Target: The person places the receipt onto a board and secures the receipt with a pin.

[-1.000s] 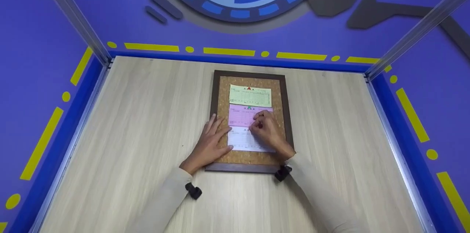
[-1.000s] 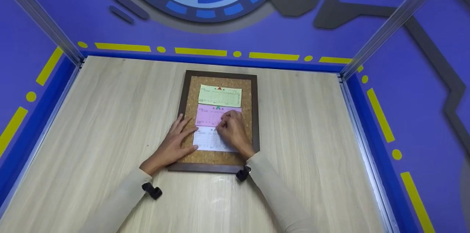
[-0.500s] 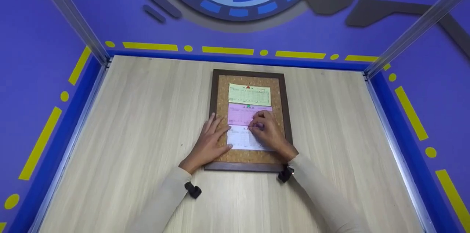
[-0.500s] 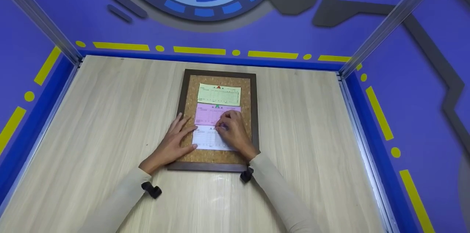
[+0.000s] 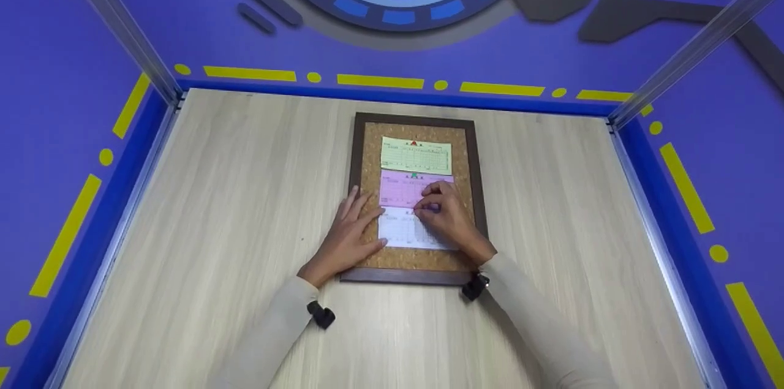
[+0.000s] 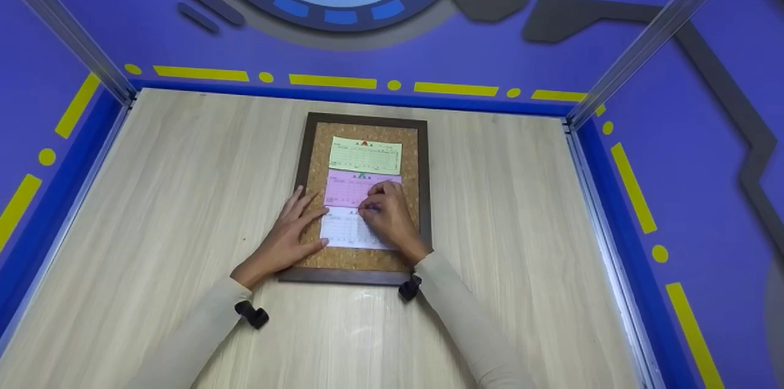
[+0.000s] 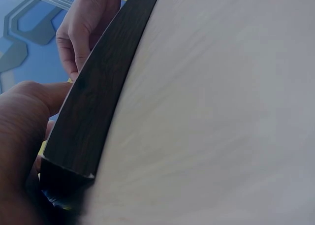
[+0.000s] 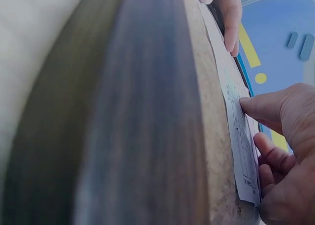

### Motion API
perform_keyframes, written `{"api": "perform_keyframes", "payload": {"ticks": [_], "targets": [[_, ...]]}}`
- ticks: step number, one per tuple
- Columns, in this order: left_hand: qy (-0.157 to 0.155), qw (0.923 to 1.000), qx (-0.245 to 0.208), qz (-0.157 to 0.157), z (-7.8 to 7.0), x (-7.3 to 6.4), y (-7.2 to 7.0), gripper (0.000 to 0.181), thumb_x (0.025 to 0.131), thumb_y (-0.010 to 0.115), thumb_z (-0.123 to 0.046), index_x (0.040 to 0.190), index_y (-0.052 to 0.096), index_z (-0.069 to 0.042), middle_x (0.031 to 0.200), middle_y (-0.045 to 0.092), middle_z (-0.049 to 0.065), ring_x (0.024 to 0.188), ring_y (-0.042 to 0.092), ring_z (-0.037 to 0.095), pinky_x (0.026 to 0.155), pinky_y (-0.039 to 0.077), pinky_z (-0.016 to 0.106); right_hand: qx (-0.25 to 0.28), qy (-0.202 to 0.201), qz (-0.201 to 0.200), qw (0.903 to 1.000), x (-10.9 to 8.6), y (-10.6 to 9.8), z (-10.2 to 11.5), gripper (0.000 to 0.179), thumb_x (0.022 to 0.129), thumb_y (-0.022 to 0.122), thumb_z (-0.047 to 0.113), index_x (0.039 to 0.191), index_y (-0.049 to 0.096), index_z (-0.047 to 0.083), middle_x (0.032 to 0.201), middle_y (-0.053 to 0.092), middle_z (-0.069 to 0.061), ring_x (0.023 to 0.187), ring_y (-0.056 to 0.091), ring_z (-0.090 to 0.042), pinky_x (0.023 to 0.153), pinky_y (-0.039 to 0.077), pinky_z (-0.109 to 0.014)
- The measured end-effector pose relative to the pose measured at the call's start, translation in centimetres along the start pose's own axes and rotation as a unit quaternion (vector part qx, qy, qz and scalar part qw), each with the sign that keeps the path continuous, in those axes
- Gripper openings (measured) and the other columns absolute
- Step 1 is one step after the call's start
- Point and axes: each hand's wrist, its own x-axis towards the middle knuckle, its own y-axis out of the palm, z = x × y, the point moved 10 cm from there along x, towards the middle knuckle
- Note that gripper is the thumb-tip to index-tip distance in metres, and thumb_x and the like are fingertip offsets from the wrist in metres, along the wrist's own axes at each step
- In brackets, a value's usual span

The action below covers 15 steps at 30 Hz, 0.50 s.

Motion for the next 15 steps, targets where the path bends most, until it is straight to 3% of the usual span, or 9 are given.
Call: {"api": "perform_keyframes", "payload": {"ticks": [4,9,15], "targets": [[0.004,1.0,0.003,0.0,-0.1,0.1,-0.1,0.067,0.097,0.083,-0.035,0.156,0.062,-0.011,0.179,0.03,0.016,0.171,0.0,0.038,0.135,0.006,0.059,-0.011,0.002,0.0,0.9999,0.0,0.0,0.1,0.007,0.087,0.088,-0.003,0.09,0.085,0.001,0.114,0.064,-0.013,0.114,0.055,-0.031,0.1,0.049,-0.046],[0.008,0.9999,0.012,0.003,-0.3,0.1,-0.2,0.067,0.097,0.083,-0.035,0.156,0.063,-0.01,0.178,0.03,0.017,0.17,0.002,0.04,0.135,0.008,0.062,-0.028,-0.024,0.0,0.9993,-0.4,-0.1,0.3,0.006,0.088,0.086,-0.002,0.093,0.084,0.001,0.118,0.065,-0.016,0.117,0.056,-0.034,0.102,0.048,-0.049],[-0.006,0.9999,0.007,0.007,-0.3,0.0,-0.3,0.068,0.097,0.083,-0.034,0.157,0.061,-0.01,0.179,0.029,0.018,0.17,0.001,0.04,0.134,0.013,0.063,-0.002,-0.061,0.004,0.9981,-1.2,-0.9,0.0,0.01,0.091,0.084,-0.002,0.1,0.082,-0.001,0.122,0.067,-0.019,0.122,0.058,-0.038,0.108,0.045,-0.05]]}}
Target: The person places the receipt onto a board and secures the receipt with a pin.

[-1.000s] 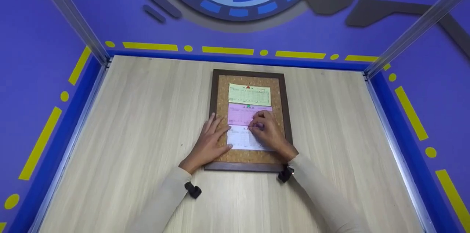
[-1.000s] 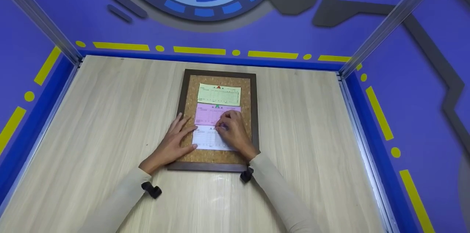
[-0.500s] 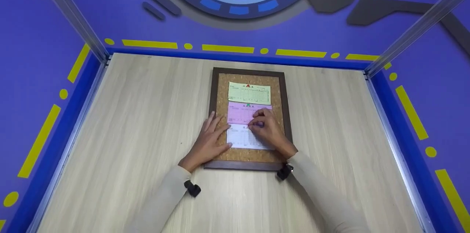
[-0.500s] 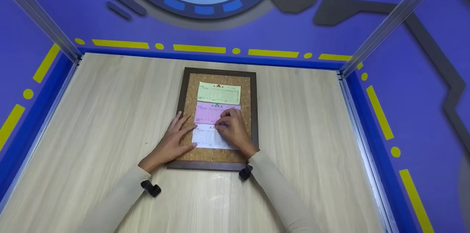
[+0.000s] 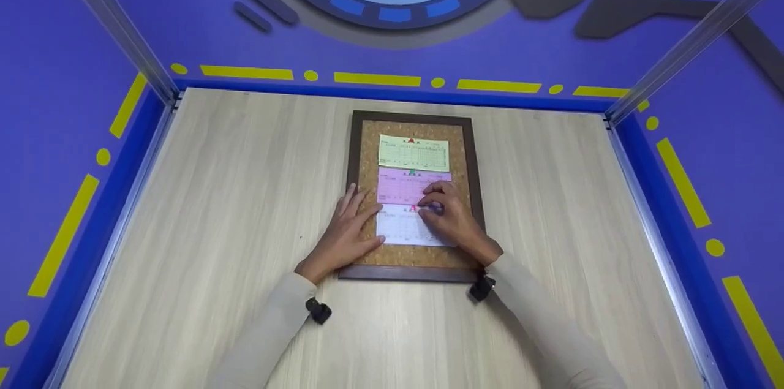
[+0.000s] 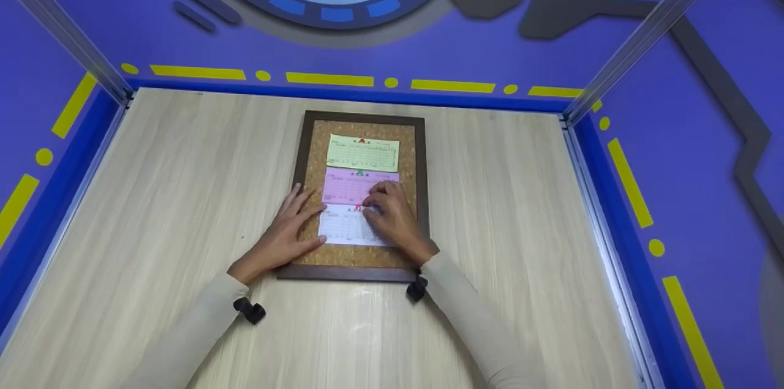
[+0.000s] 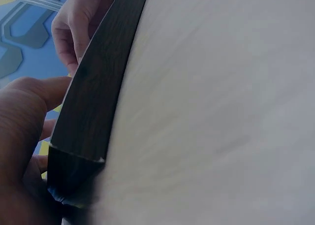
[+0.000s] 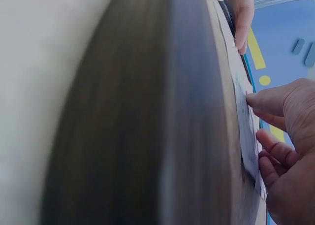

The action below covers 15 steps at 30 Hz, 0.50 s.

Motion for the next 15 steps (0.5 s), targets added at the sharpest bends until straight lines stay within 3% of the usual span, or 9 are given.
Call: {"api": "perform_keyframes", "payload": {"ticks": [5,15], "targets": [[-0.01,0.9998,-0.013,-0.007,-0.1,0.0,-0.7,0.067,0.097,0.084,-0.031,0.155,0.062,-0.009,0.178,0.028,0.021,0.17,-0.001,0.042,0.133,0.018,0.063,-0.009,-0.007,-0.012,0.9999,-0.7,-1.5,-0.1,0.012,0.092,0.083,-0.003,0.104,0.082,-0.002,0.122,0.068,-0.018,0.122,0.059,-0.037,0.109,0.045,-0.052],[-0.022,0.9997,-0.009,-0.009,0.0,0.6,-2.2,0.069,0.101,0.082,-0.037,0.159,0.058,-0.009,0.18,0.023,0.021,0.169,-0.002,0.045,0.131,0.024,0.064,-0.043,0.021,-0.016,0.9987,-1.6,-3.8,-0.9,0.018,0.097,0.083,0.004,0.114,0.08,-0.002,0.13,0.066,-0.015,0.129,0.055,-0.034,0.109,0.045,-0.049]]}}
